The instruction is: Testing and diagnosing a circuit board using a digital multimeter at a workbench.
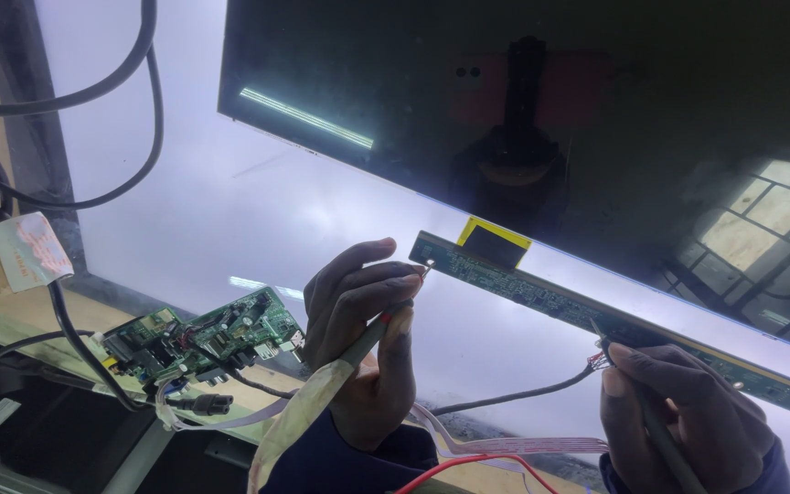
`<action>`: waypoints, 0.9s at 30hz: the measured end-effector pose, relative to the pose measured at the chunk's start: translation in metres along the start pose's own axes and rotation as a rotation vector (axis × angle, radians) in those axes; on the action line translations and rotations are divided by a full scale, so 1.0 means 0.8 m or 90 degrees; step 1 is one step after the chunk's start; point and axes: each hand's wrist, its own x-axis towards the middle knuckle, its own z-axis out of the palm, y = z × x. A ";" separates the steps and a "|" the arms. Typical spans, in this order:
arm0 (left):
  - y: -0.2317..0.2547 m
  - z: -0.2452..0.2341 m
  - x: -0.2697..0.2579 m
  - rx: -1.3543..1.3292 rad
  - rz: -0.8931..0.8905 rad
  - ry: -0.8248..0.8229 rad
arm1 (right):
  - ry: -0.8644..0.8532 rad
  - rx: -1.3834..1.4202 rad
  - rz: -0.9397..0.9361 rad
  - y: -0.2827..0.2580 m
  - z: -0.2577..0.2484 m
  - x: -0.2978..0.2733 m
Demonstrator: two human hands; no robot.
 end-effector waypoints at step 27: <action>-0.024 -0.003 0.011 -0.003 -0.031 0.012 | -0.089 -0.087 -0.013 -0.065 0.033 0.047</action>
